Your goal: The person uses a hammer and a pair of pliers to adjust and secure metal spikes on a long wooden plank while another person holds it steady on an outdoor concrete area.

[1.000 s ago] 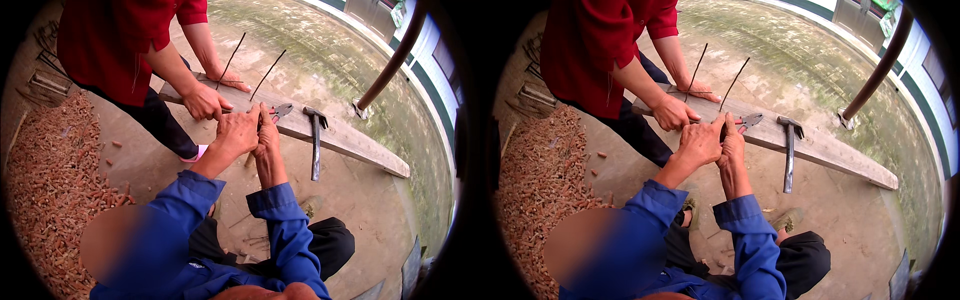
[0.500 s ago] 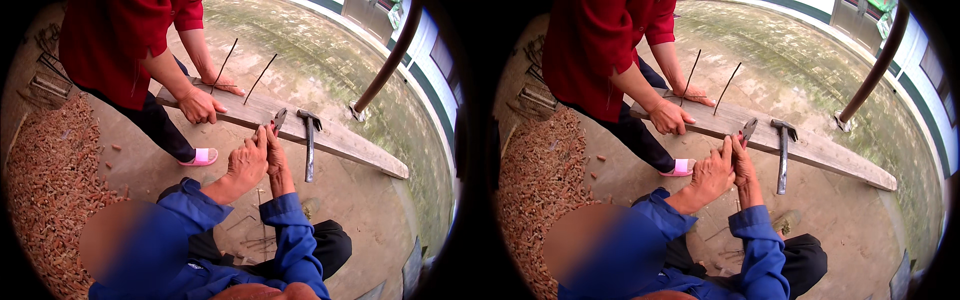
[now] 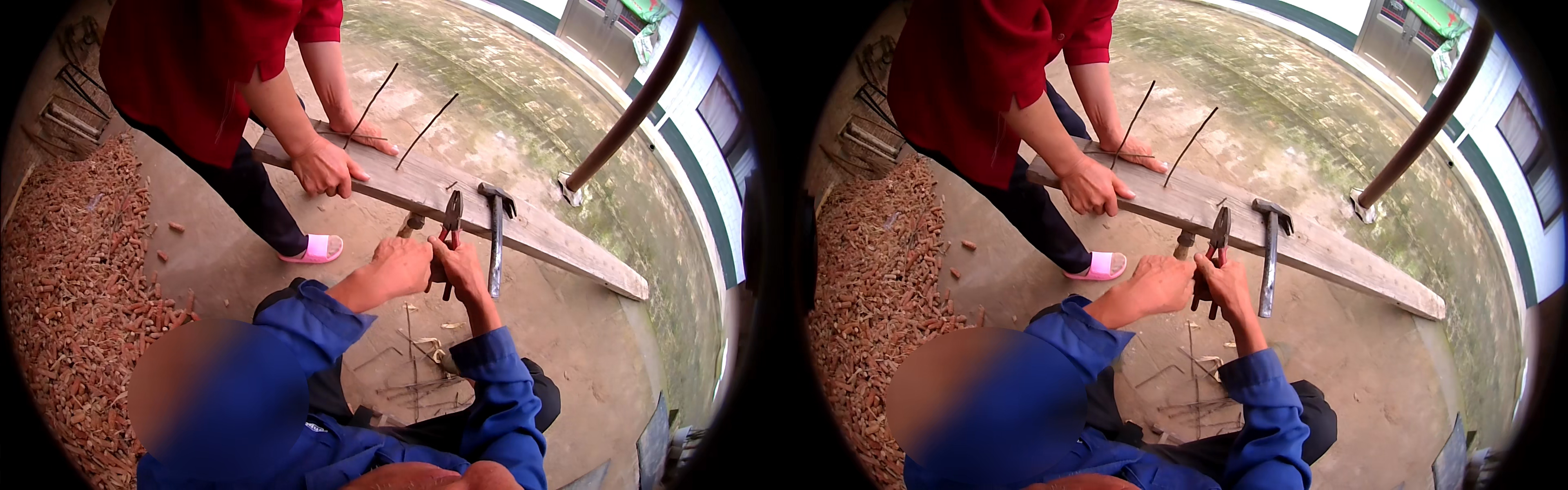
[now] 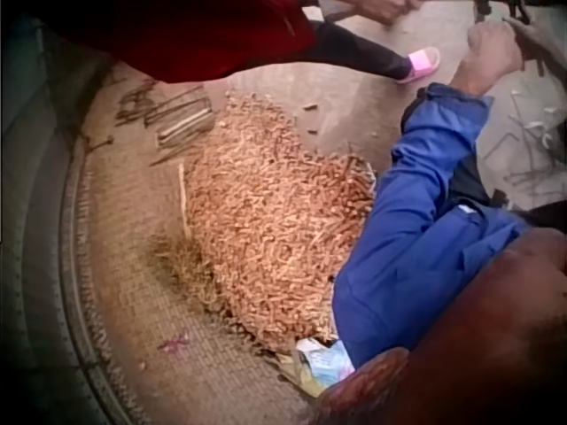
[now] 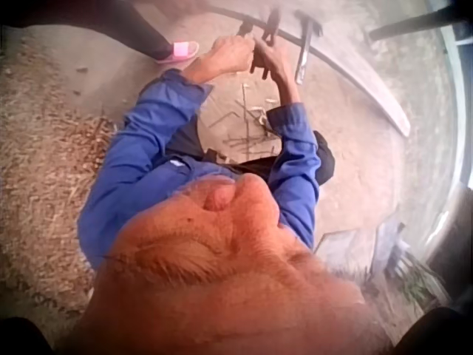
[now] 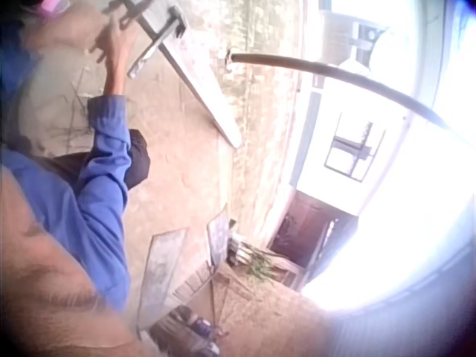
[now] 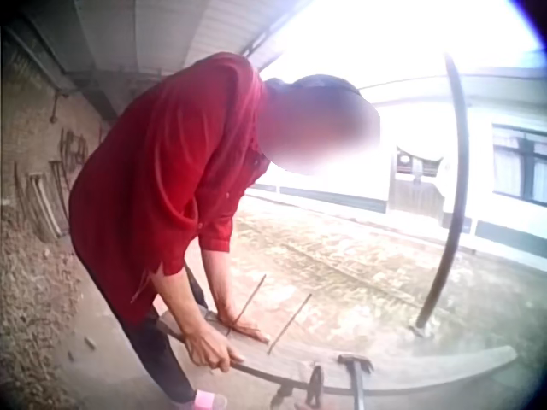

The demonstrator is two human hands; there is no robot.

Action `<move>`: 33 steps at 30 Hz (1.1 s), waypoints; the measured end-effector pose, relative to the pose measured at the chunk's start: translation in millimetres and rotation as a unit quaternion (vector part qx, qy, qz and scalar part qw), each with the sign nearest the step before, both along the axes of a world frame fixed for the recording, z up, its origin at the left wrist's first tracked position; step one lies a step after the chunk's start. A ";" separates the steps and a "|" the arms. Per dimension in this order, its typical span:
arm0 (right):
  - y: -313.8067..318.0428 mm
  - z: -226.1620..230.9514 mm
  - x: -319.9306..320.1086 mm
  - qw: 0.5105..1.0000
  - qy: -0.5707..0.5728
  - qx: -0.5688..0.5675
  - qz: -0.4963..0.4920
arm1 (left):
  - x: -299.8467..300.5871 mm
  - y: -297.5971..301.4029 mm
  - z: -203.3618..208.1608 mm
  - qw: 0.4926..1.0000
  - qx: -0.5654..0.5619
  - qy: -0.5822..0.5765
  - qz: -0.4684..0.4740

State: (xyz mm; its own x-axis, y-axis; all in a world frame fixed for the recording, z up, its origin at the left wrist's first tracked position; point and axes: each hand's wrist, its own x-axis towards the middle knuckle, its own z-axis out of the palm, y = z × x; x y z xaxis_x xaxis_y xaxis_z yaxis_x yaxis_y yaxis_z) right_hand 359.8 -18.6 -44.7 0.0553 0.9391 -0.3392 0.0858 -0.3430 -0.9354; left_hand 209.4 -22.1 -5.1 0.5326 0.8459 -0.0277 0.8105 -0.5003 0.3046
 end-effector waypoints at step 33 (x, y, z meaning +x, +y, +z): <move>-81.3 24.2 7.0 0.995 0.022 0.065 -0.075 | 1.4 13.5 5.8 0.980 -0.094 -0.153 0.082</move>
